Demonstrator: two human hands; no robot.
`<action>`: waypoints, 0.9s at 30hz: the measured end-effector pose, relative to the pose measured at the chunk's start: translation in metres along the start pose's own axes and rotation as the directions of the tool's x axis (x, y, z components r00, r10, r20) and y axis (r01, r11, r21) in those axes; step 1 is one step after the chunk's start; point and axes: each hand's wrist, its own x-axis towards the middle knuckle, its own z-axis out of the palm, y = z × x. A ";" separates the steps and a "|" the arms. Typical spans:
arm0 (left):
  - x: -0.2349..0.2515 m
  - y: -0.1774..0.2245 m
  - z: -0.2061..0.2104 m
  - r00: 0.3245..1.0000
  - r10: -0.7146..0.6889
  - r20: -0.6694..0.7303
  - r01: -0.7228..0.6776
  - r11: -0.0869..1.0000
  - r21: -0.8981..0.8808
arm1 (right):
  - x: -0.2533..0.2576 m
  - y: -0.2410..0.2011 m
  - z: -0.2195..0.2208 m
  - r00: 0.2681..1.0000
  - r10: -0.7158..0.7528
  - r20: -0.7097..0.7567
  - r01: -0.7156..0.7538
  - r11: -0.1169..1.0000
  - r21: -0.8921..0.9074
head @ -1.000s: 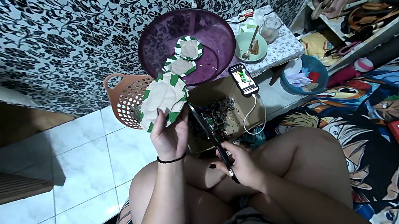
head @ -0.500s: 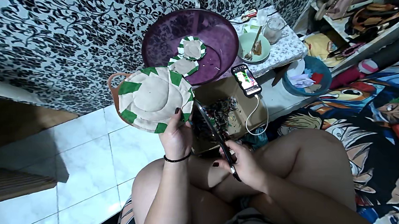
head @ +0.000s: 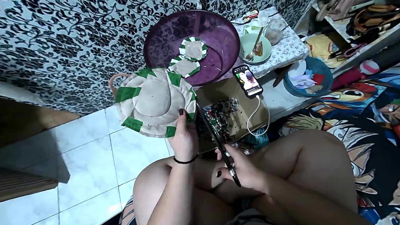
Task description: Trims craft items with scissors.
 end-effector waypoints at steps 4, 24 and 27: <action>-0.012 -0.008 0.004 0.999 0.032 0.009 -0.033 0.996 0.087 | 0.001 0.004 0.002 0.997 -0.079 -0.021 0.080 0.995 0.067; -0.035 -0.021 0.012 0.998 -0.005 0.058 0.002 0.999 0.050 | 0.002 0.005 0.000 0.954 -0.204 -0.221 0.251 0.945 0.209; -0.038 -0.020 0.017 1.000 0.007 0.006 -0.007 0.999 0.049 | 0.002 0.003 0.000 0.955 -0.189 -0.228 0.237 0.949 0.208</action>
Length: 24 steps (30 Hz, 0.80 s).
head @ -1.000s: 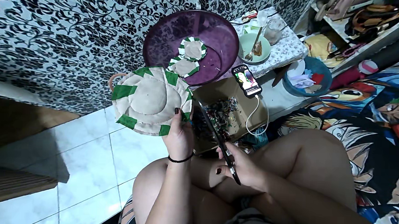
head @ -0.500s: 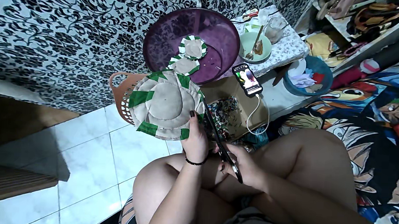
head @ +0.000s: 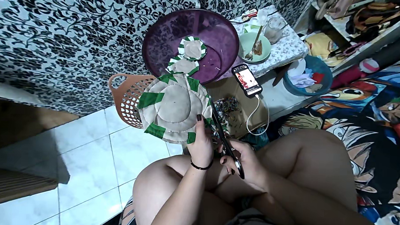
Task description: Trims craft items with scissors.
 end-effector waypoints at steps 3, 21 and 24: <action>0.000 -0.002 0.000 1.000 0.001 -0.019 -0.002 1.000 -0.011 | 0.000 -0.001 0.000 1.000 0.024 0.005 -0.024 1.000 0.012; 0.007 0.008 -0.003 0.997 -0.054 0.049 0.060 0.988 -0.141 | -0.002 -0.003 -0.001 1.000 0.018 -0.005 -0.018 0.995 0.101; 0.007 0.008 -0.003 0.997 -0.060 0.046 0.066 0.986 -0.155 | -0.001 -0.002 0.000 1.000 0.003 -0.015 -0.001 0.996 0.084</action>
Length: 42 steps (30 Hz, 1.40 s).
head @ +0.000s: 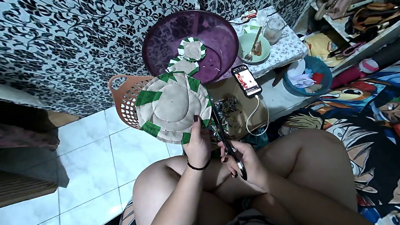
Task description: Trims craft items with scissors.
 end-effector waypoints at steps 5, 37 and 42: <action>0.002 0.000 -0.004 1.000 -0.008 0.013 0.008 1.000 0.014 | 0.000 -0.001 -0.001 1.000 -0.002 -0.021 0.002 1.000 0.001; 0.005 0.001 -0.005 1.000 -0.005 0.015 0.005 1.000 0.010 | -0.003 -0.005 0.004 0.998 0.032 -0.062 -0.032 0.999 0.005; 0.010 0.003 -0.008 1.000 -0.017 0.023 0.018 1.000 -0.014 | -0.004 -0.004 0.005 0.997 0.011 -0.072 -0.010 1.000 0.007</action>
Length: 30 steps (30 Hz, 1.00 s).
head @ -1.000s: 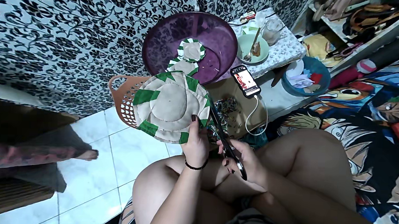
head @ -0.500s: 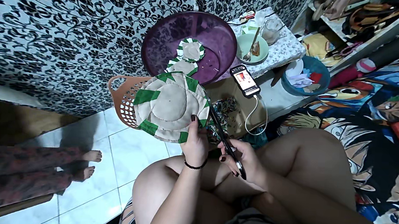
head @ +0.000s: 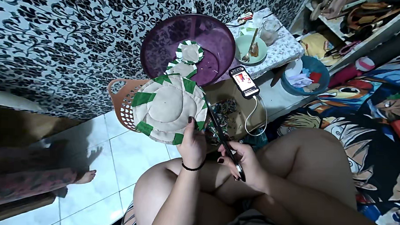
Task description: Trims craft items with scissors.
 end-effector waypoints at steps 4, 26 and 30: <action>0.008 0.009 -0.002 0.997 -0.056 -0.058 0.055 0.998 -0.012 | 0.002 0.002 -0.002 0.999 0.031 0.031 -0.032 0.999 0.029; 0.004 0.015 0.000 0.986 -0.163 0.028 0.163 0.987 0.013 | 0.010 -0.004 -0.014 0.992 0.043 0.119 -0.055 0.994 0.092; 0.004 0.014 -0.001 0.986 -0.164 0.018 0.164 0.986 0.023 | 0.009 -0.005 -0.014 0.993 0.044 0.113 -0.057 0.992 0.112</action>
